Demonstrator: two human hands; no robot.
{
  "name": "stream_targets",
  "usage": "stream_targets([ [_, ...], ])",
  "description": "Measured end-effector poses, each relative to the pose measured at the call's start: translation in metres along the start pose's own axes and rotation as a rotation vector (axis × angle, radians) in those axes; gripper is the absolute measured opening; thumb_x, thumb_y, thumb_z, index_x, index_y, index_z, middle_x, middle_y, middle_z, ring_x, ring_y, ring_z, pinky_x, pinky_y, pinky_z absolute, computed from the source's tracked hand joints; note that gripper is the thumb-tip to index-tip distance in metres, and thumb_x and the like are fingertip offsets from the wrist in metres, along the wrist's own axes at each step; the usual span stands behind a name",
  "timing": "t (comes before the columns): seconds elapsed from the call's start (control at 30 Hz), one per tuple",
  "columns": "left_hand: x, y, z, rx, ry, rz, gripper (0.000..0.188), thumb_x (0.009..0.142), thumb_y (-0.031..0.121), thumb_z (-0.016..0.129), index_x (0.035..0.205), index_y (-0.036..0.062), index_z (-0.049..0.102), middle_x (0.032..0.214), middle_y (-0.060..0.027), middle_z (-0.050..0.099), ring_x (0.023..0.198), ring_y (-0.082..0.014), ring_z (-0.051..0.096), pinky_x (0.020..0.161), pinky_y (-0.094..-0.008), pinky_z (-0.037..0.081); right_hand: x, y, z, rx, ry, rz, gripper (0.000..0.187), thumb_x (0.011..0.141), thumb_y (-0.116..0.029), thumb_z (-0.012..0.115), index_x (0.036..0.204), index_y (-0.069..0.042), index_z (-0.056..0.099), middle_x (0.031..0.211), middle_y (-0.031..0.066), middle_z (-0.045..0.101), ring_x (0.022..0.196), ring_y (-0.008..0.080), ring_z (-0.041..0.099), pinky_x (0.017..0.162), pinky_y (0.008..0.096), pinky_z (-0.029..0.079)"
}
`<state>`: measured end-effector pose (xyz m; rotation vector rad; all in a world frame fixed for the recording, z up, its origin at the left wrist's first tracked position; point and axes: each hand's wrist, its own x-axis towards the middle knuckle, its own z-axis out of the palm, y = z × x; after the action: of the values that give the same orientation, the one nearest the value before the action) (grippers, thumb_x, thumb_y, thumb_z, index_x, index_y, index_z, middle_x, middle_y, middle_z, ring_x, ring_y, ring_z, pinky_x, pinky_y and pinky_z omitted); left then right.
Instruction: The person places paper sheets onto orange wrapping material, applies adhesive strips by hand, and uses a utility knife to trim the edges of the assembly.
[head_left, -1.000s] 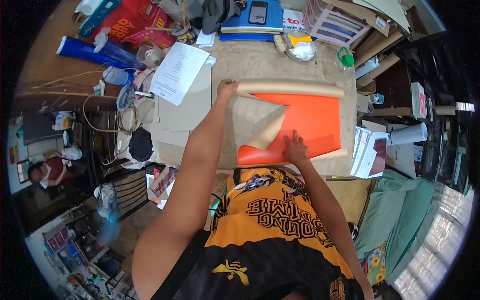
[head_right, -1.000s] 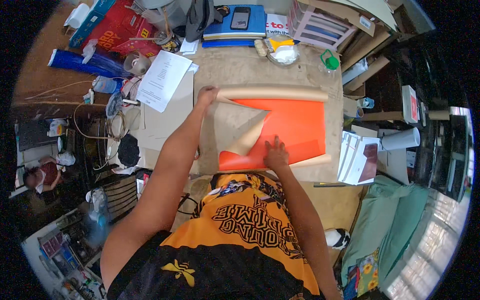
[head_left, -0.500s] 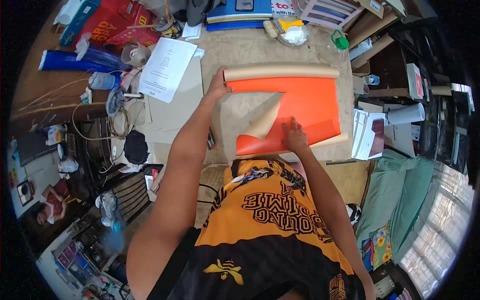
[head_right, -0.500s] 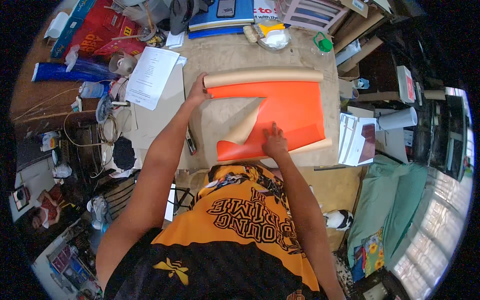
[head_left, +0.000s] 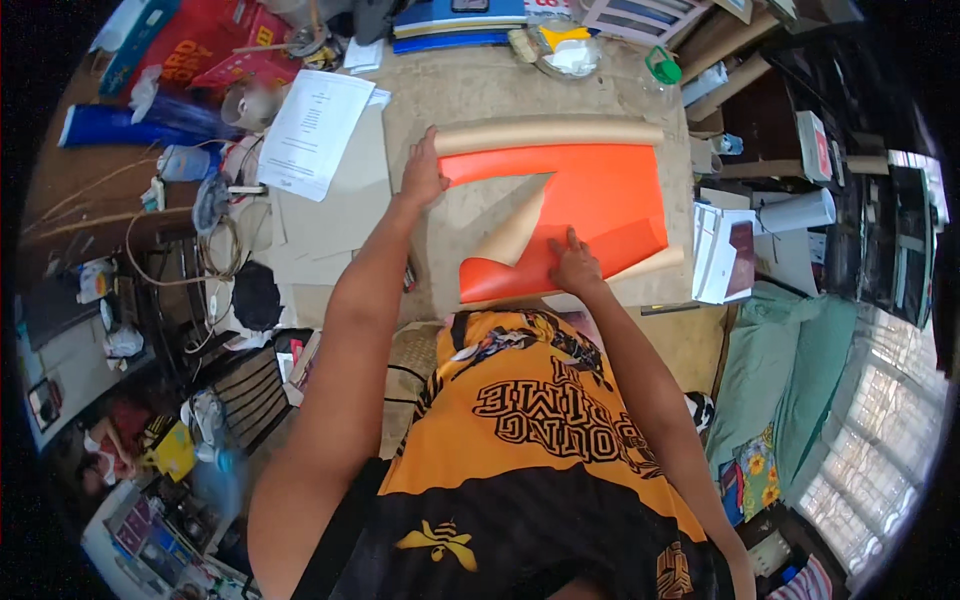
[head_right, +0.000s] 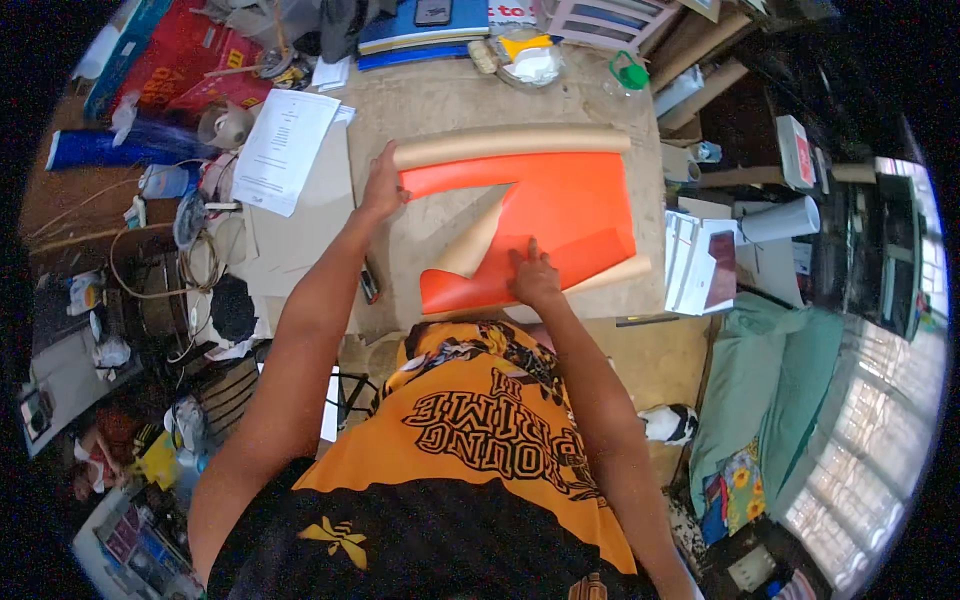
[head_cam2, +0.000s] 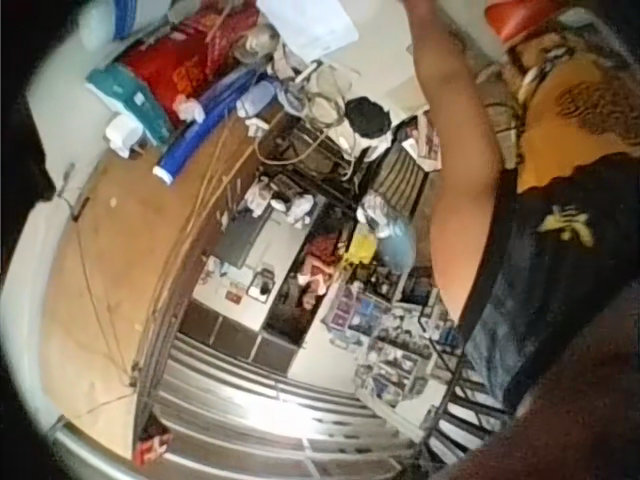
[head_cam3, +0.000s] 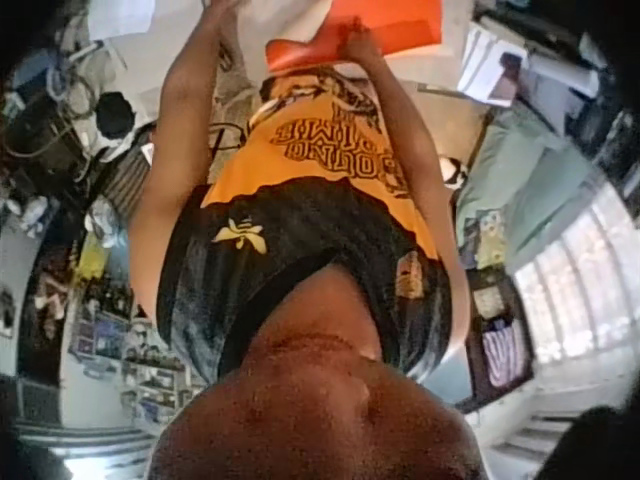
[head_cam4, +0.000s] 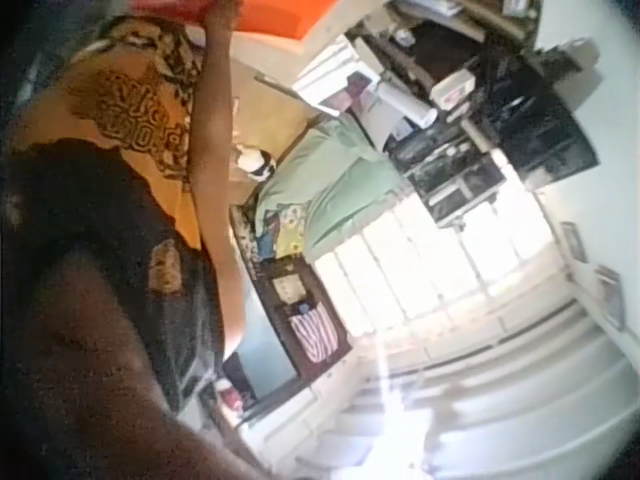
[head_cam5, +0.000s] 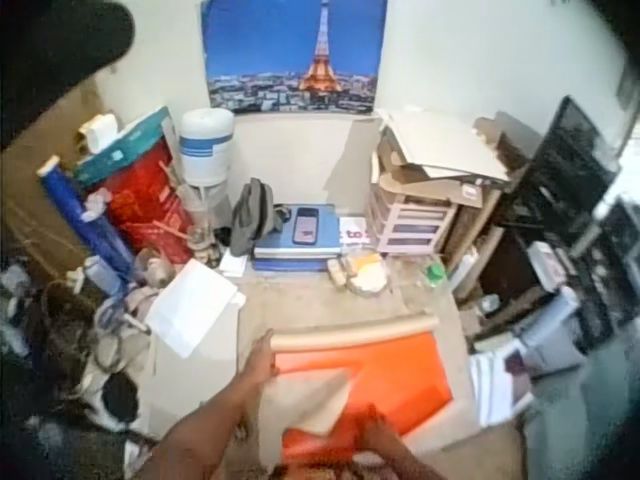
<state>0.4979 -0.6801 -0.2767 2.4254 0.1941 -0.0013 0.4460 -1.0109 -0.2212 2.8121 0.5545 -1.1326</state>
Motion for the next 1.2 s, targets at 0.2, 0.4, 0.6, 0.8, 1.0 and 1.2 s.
stream_targets([
  [0.2, 0.003, -0.003, -0.007, -0.086, 0.0, -0.071, 0.109, 0.054, 0.003, 0.081, 0.142, 0.0019, 0.017, 0.131, -0.0216, 0.043, 0.12, -0.0389, 0.04, 0.104, -0.0404, 0.036, -0.007, -0.007, -0.004, 0.082, -0.031, -0.018, 0.065, 0.078, -0.031, 0.061, 0.138, -0.02, 0.038, 0.152, 0.0183, 0.013, 0.131, 0.0392, 0.034, 0.1, 0.0473, 0.041],
  [0.4, 0.004, 0.021, 0.003, -0.068, 0.118, -0.165, 0.107, 0.058, 0.007, 0.082, 0.142, 0.0005, 0.016, 0.129, -0.0241, 0.043, 0.125, -0.0378, 0.037, 0.105, -0.0399, 0.036, -0.017, -0.002, 0.001, 0.111, 0.021, -0.01, 0.062, 0.078, -0.03, 0.059, 0.136, -0.019, 0.041, 0.151, 0.0195, 0.016, 0.13, 0.0397, 0.035, 0.101, 0.0464, 0.04],
  [0.6, -0.001, 0.032, 0.018, -0.081, 0.205, -0.661, 0.075, 0.065, 0.013, 0.08, 0.124, -0.0056, 0.037, 0.115, -0.0243, 0.055, 0.109, -0.0382, 0.055, 0.093, -0.0394, 0.046, -0.018, -0.002, 0.013, 0.117, 0.019, 0.008, 0.065, 0.076, -0.03, 0.059, 0.137, -0.019, 0.042, 0.15, 0.0209, 0.018, 0.129, 0.0394, 0.037, 0.101, 0.0446, 0.04],
  [0.8, -0.011, 0.005, 0.055, -0.363, 0.347, -0.752, 0.043, 0.068, 0.013, 0.076, 0.102, -0.0013, 0.054, 0.093, -0.0206, 0.066, 0.089, -0.0345, 0.064, 0.082, -0.0383, 0.05, -0.017, -0.004, 0.007, 0.108, -0.068, 0.019, 0.071, 0.07, -0.029, 0.065, 0.136, -0.016, 0.042, 0.146, 0.0222, 0.027, 0.119, 0.0373, 0.049, 0.097, 0.0432, 0.044],
  [1.0, -0.04, 0.03, 0.057, -0.387, 0.432, -0.591, 0.045, 0.071, 0.009, 0.073, 0.109, -0.0008, 0.051, 0.089, -0.018, 0.068, 0.086, -0.0307, 0.066, 0.078, -0.0369, 0.051, 0.023, -0.004, -0.035, 0.254, 0.352, -0.237, 0.039, 0.085, -0.021, 0.056, 0.119, -0.004, 0.048, 0.107, 0.0225, 0.055, 0.096, 0.0393, 0.058, 0.08, 0.0476, 0.05],
  [1.2, -0.055, 0.034, 0.066, -0.537, 0.471, -0.682, 0.047, 0.071, 0.006, 0.073, 0.111, 0.0011, 0.049, 0.085, -0.0162, 0.067, 0.081, -0.0303, 0.066, 0.074, -0.038, 0.051, 0.075, -0.051, -0.108, 0.036, 0.321, -0.28, 0.04, 0.088, -0.021, 0.052, 0.125, -0.007, 0.049, 0.128, 0.0209, 0.048, 0.12, 0.0361, 0.045, 0.091, 0.0458, 0.046],
])
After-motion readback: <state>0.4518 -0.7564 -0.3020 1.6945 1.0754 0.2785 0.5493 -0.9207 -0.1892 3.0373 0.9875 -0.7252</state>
